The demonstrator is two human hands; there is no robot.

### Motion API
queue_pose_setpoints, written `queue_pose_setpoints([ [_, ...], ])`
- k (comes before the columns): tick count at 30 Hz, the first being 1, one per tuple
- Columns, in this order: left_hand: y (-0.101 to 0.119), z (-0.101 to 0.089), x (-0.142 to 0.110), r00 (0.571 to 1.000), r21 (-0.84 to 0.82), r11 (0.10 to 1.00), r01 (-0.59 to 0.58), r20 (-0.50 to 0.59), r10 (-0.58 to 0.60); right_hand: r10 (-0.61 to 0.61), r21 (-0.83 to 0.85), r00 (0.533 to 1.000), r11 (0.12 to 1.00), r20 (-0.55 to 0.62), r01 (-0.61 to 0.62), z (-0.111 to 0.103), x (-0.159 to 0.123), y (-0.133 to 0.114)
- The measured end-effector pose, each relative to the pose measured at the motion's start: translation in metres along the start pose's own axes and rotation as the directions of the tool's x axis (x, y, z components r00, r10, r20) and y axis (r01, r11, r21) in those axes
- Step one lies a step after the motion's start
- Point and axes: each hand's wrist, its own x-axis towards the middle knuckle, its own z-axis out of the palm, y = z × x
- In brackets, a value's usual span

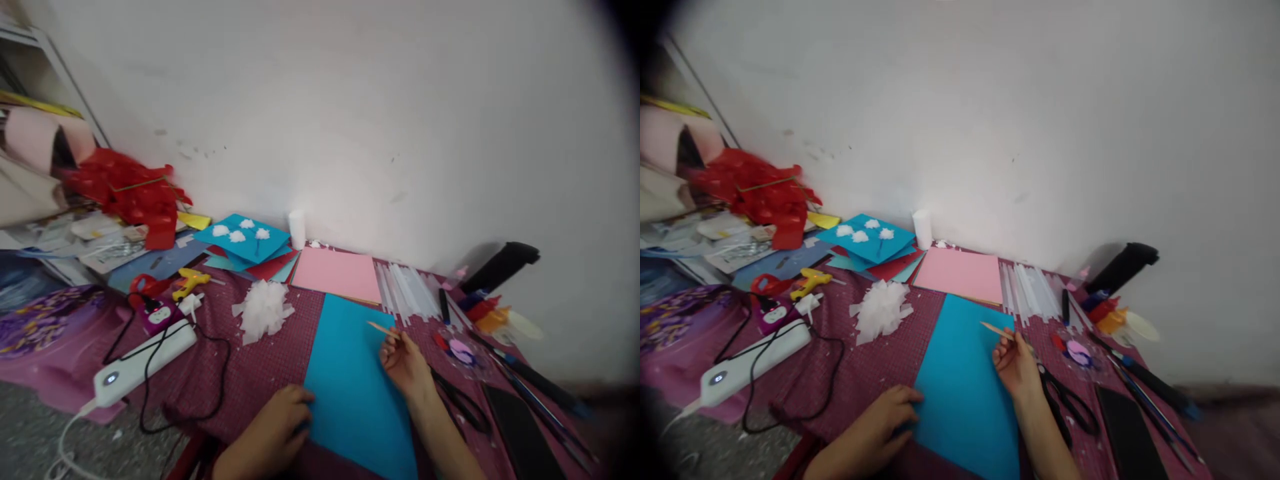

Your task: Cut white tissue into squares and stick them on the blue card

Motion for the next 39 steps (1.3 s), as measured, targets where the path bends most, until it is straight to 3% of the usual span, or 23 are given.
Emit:
queue_pose_setpoints([
  [2, -0.003, -0.015, 0.005, 0.999, -0.029, 1.0, 0.006, -0.044, -0.007, 0.017, -0.001, 1.0, 1.0, 0.004, -0.017, -0.005, 0.009, 0.004],
  [4, -0.009, -0.043, 0.015, 0.982, 0.006, 0.997, 0.074, -0.174, -0.072, 0.029, -0.012, 0.999, 1.0, 0.015, -0.029, -0.012, 0.011, 0.008],
  [7, -0.018, -0.091, 0.04, 0.85, 0.231, 0.929, 0.29, -0.509, -0.139, 0.036, -0.027, 0.998, 0.999, 0.045, -0.034, -0.018, 0.007, 0.013],
  [9, -0.023, -0.111, 0.064, 0.801, 0.389, 0.836, 0.387, -0.592, -0.095, 0.044, -0.028, 0.998, 0.999, 0.045, -0.042, -0.019, 0.005, 0.014],
  [11, -0.026, -0.118, 0.088, 0.779, 0.491, 0.737, 0.464, -0.622, -0.076, 0.059, -0.025, 0.998, 0.998, 0.033, -0.058, -0.019, 0.004, 0.014],
  [14, -0.033, -0.112, 0.117, 0.765, 0.549, 0.635, 0.544, -0.634, -0.108, 0.073, -0.024, 0.997, 0.997, 0.022, -0.072, -0.018, 0.004, 0.014],
  [17, -0.045, -0.109, 0.13, 0.762, 0.528, 0.625, 0.575, -0.623, -0.175, 0.083, -0.033, 0.997, 0.996, 0.006, -0.083, -0.017, 0.004, 0.013],
  [21, -0.064, -0.127, 0.132, 0.733, 0.184, 0.836, 0.517, -0.6, -0.321, 0.091, -0.059, 0.996, 0.994, -0.007, -0.091, -0.015, 0.002, 0.013],
  [26, -0.071, -0.157, 0.119, 0.714, -0.155, 0.891, 0.428, -0.546, -0.438, 0.114, -0.078, 0.993, 0.99, -0.018, -0.115, -0.016, 0.002, 0.012],
  [28, -0.066, -0.163, 0.111, 0.71, -0.428, 0.849, 0.311, -0.489, -0.507, 0.12, -0.081, 0.992, 0.989, -0.027, -0.122, -0.018, 0.003, 0.011],
  [31, -0.053, -0.166, 0.103, 0.744, -0.742, 0.664, 0.089, -0.394, -0.54, 0.121, -0.087, 0.992, 0.989, -0.023, -0.122, -0.02, 0.004, 0.011],
  [35, -0.035, -0.157, 0.105, 0.779, -0.8, 0.6, 0.019, -0.364, -0.51, 0.111, -0.076, 0.994, 0.991, 0.001, -0.11, -0.019, 0.005, 0.012],
  [39, -0.025, -0.128, 0.125, 0.836, -0.804, 0.595, -0.001, -0.327, -0.441, 0.087, -0.057, 0.996, 0.995, 0.014, -0.086, -0.013, 0.002, 0.014],
])
